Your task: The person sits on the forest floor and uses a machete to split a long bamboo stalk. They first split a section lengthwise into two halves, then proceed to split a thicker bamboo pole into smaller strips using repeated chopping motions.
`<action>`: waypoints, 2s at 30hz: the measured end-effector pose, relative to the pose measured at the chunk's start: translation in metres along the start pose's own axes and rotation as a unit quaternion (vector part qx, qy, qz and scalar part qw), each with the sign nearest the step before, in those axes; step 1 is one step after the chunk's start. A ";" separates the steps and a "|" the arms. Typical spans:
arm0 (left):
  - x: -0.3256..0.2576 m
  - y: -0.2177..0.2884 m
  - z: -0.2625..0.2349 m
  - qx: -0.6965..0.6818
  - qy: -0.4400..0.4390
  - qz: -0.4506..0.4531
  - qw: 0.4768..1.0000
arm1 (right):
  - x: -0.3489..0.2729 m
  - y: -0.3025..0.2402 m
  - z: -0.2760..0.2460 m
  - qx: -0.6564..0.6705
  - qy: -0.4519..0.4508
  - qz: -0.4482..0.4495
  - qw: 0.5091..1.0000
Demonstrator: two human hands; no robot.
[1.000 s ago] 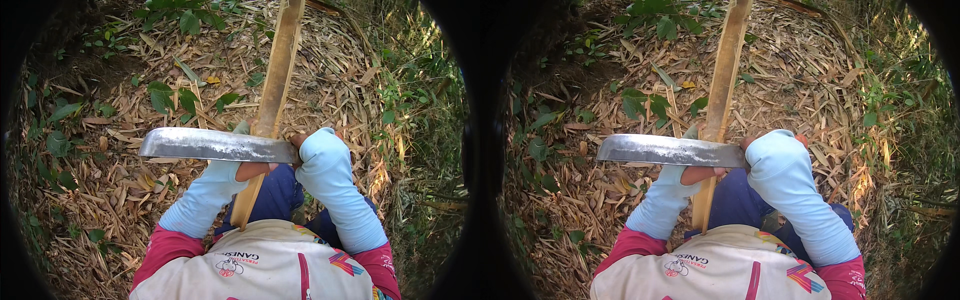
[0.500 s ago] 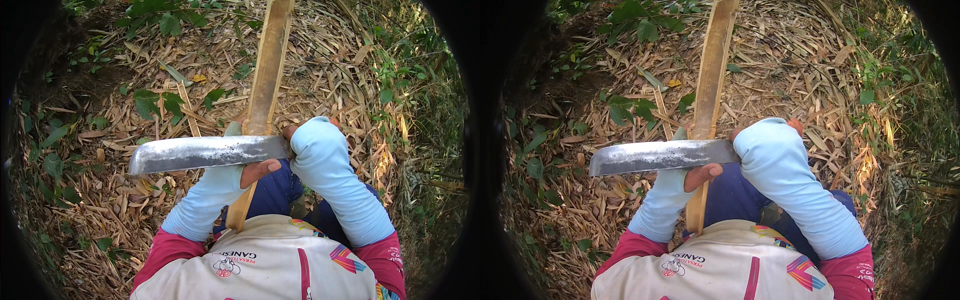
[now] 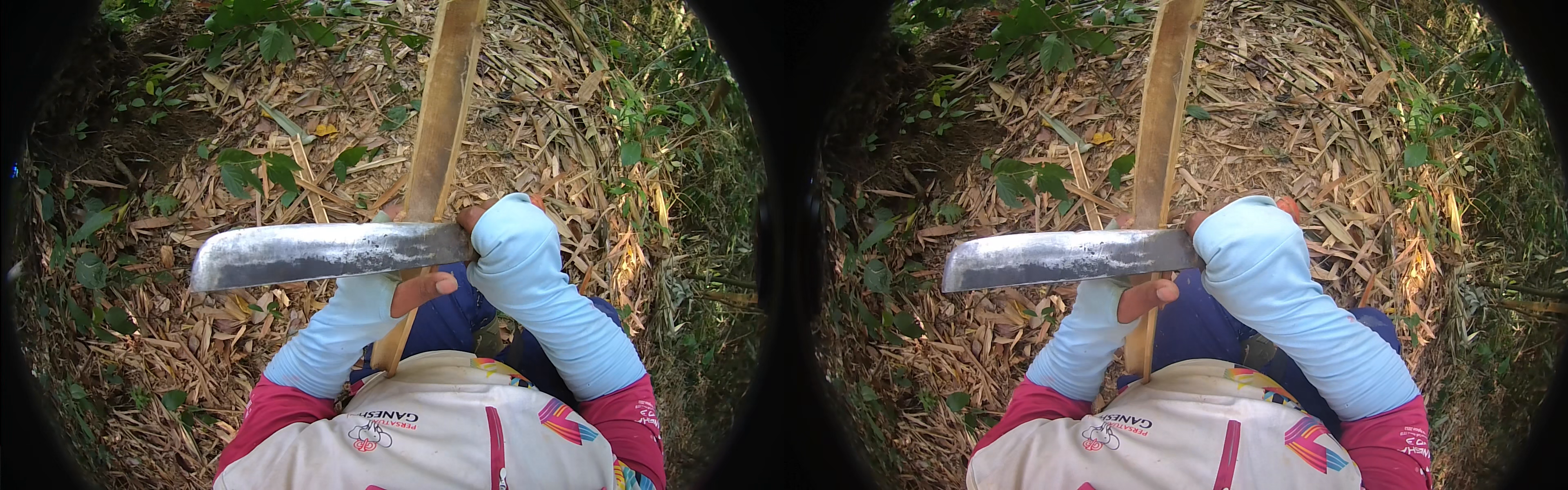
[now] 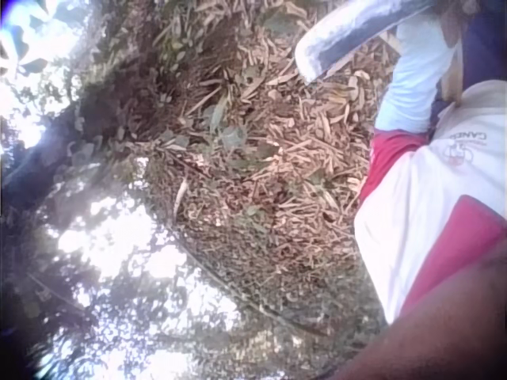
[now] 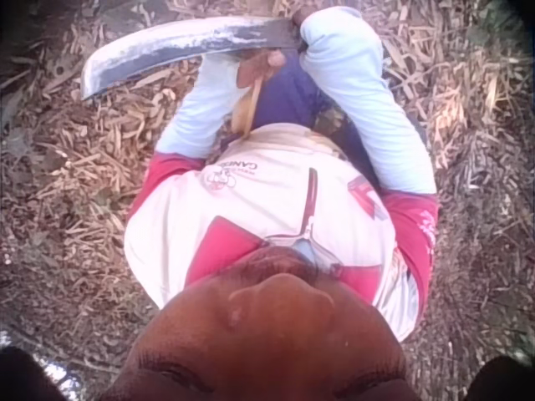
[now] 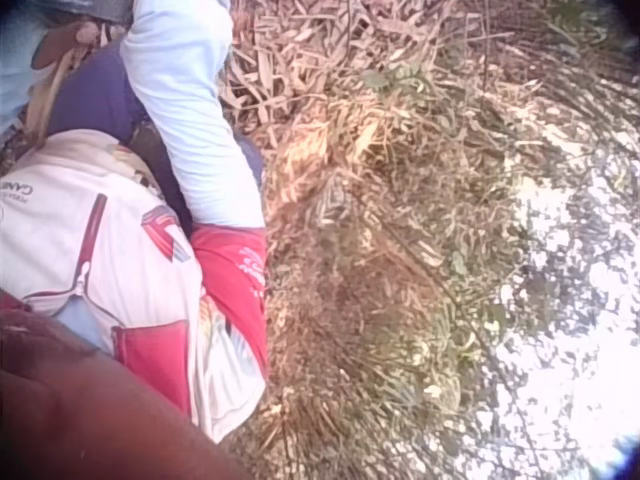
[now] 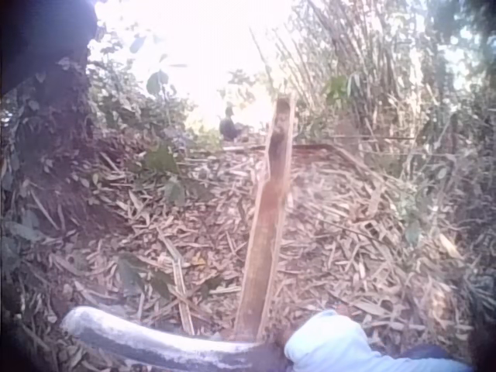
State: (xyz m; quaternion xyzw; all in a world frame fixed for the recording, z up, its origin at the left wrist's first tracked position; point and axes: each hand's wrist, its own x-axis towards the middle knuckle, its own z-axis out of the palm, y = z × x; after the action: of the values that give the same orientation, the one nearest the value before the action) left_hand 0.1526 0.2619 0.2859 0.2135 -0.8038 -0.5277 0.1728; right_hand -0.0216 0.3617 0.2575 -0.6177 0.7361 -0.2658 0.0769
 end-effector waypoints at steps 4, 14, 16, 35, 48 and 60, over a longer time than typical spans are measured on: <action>-0.001 0.005 0.011 -0.151 0.084 -0.048 0.984 | -0.002 -0.008 -0.004 -0.024 -0.035 -0.006 0.999; -0.001 0.009 0.008 -0.056 0.074 -0.047 0.995 | -0.003 -0.008 -0.013 -0.060 -0.070 -0.002 0.996; 0.000 0.012 0.012 -0.070 0.081 -0.058 0.993 | -0.003 -0.007 -0.014 -0.061 -0.072 0.003 0.996; -0.005 -0.014 0.012 0.071 0.040 -0.004 0.997 | -0.005 -0.003 -0.002 0.003 -0.002 0.019 1.000; -0.002 -0.041 0.008 -0.221 0.007 -0.005 0.975 | -0.009 -0.001 0.003 0.023 0.009 -0.032 0.999; 0.007 -0.033 0.003 -0.255 -0.013 -0.102 0.962 | -0.004 -0.004 0.002 0.000 -0.030 -0.001 1.000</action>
State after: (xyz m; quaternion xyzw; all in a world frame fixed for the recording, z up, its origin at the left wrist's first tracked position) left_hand 0.1507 0.2492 0.2549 0.2366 -0.6189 -0.7325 0.1561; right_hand -0.0164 0.3640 0.2570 -0.6262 0.7329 -0.2472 0.0982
